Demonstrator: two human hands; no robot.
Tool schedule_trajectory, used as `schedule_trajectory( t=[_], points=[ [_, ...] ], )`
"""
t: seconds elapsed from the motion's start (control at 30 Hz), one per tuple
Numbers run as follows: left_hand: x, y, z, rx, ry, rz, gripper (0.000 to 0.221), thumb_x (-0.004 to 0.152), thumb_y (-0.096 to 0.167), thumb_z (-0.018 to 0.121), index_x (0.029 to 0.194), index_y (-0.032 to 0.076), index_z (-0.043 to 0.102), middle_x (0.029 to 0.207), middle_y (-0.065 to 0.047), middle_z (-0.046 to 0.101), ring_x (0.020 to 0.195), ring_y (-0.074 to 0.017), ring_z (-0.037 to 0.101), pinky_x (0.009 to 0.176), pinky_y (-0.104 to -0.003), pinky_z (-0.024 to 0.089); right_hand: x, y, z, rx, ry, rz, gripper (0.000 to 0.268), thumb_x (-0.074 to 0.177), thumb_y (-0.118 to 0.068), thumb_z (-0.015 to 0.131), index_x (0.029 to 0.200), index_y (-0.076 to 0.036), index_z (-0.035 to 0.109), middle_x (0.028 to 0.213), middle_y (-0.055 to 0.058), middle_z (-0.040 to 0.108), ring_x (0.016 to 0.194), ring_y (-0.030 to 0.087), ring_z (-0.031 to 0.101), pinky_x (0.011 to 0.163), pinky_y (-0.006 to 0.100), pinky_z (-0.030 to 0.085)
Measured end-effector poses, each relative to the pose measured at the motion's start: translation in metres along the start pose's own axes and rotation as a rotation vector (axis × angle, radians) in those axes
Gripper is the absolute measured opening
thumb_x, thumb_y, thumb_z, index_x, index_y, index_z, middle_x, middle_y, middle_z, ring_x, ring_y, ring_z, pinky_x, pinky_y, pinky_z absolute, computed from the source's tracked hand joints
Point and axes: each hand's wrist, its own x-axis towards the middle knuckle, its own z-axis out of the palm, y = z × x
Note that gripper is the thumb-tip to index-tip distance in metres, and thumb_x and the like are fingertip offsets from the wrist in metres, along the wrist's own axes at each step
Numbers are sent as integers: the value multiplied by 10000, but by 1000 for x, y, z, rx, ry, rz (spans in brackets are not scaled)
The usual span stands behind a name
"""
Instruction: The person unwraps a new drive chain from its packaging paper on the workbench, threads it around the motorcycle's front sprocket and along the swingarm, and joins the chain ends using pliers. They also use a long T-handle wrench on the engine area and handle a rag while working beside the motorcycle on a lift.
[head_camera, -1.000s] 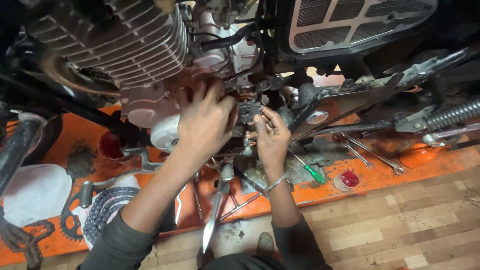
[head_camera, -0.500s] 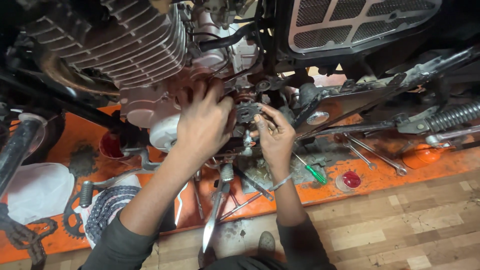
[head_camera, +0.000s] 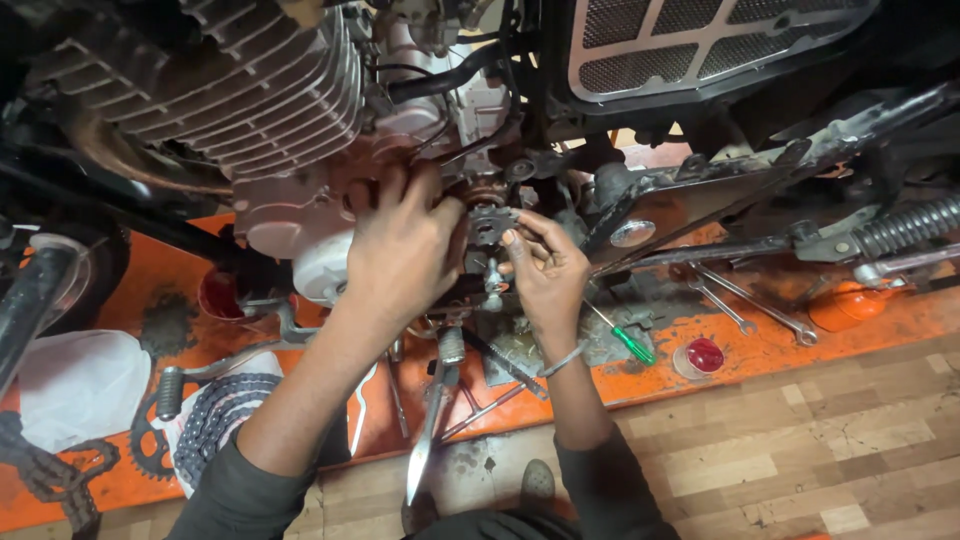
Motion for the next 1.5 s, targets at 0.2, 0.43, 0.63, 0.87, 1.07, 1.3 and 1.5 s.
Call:
schedule_trajectory(
  t=[0.2, 0.43, 0.63, 0.87, 1.07, 1.3, 1.5],
  points=[
    [-3, 1, 1, 21, -3, -8, 158, 829, 269, 760, 869, 125, 709, 1068, -88, 577, 1087, -325, 522, 935, -592, 379, -1, 0, 3, 17, -18, -51, 291, 984, -4, 682, 1269, 43, 653, 1153, 108, 703, 955, 128, 710, 663, 253, 643],
    [-2, 3, -2, 22, 22, -9, 168, 847, 295, 764, 855, 136, 709, 1042, -78, 575, 1092, -330, 523, 916, -597, 374, -1, 3, 2, 13, 12, -32, 298, 982, -2, 687, 1276, 34, 661, 1153, 105, 698, 947, 127, 706, 670, 258, 650],
    [-4, 2, 4, -57, -82, -66, 160, 870, 268, 758, 882, 115, 712, 1102, -98, 585, 1123, -353, 520, 923, -613, 387, -3, -3, 1, -23, 15, -37, 305, 986, -5, 687, 1289, 24, 664, 1185, 85, 706, 974, 119, 710, 686, 250, 644],
    [1, 5, -6, 48, -38, -23, 258, 658, 267, 783, 873, 132, 739, 1057, -95, 590, 1108, -354, 535, 914, -629, 406, 1, -13, 3, -76, -8, -36, 297, 972, -10, 706, 1266, 24, 683, 1203, 87, 711, 972, 116, 712, 662, 237, 632],
    [-5, 0, 8, -41, -77, -82, 171, 820, 255, 782, 873, 106, 718, 1102, -112, 585, 1160, -382, 541, 901, -584, 456, 1, -25, 3, -115, -25, -13, 293, 972, -9, 701, 1262, 19, 680, 1184, 82, 710, 963, 107, 706, 641, 230, 624],
    [-1, 4, 2, 56, -7, -25, 251, 612, 258, 764, 823, 125, 735, 1089, -119, 605, 1145, -369, 537, 969, -666, 380, 19, -23, -4, -226, -93, 90, 208, 978, -29, 672, 1182, 11, 675, 1020, 82, 758, 897, 134, 765, 588, 236, 622],
    [-3, 1, 13, 66, -14, -51, 133, 833, 255, 760, 863, 128, 735, 1118, -110, 598, 1178, -356, 531, 1005, -643, 359, 16, -24, -1, -223, -82, 72, 223, 959, -25, 674, 1173, 2, 618, 1001, 81, 752, 876, 133, 762, 586, 233, 614]
  ],
)
